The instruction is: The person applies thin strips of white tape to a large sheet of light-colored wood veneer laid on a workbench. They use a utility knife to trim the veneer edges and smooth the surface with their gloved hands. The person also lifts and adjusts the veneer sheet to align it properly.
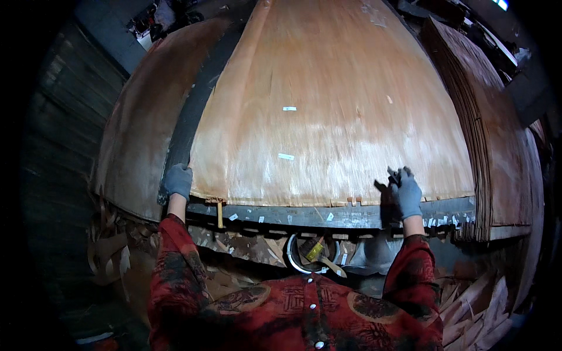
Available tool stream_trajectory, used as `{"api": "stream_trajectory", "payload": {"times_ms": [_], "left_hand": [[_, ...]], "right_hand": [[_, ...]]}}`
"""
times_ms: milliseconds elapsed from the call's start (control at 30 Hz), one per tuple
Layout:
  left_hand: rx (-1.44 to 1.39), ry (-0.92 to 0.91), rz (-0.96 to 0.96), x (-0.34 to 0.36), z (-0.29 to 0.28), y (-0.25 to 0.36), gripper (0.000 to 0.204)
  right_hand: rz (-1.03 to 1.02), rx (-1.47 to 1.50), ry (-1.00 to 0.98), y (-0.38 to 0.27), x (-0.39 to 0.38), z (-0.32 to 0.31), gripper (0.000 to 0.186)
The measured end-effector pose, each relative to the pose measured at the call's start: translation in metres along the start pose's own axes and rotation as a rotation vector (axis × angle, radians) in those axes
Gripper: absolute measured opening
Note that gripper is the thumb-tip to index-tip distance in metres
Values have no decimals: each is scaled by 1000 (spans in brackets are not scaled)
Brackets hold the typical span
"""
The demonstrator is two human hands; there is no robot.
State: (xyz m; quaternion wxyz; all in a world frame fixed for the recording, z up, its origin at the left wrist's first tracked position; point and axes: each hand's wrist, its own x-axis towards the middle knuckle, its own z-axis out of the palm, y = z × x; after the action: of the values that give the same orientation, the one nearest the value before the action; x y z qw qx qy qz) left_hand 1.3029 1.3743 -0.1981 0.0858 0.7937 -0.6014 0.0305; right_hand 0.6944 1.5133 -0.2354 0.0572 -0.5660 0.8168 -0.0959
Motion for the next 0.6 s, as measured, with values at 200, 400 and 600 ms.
{"api": "stream_trajectory", "payload": {"times_ms": [200, 400, 600], "left_hand": [[78, -62, -45, 5, 16, 16, 26], [102, 56, -75, 17, 19, -26, 26], [151, -83, -127, 40, 37, -54, 28]], "right_hand": [[-62, 6, 57, 7, 58, 27, 52], [-42, -161, 125, -14, 39, 22, 55], [35, -87, 230, 34, -29, 19, 51]]}}
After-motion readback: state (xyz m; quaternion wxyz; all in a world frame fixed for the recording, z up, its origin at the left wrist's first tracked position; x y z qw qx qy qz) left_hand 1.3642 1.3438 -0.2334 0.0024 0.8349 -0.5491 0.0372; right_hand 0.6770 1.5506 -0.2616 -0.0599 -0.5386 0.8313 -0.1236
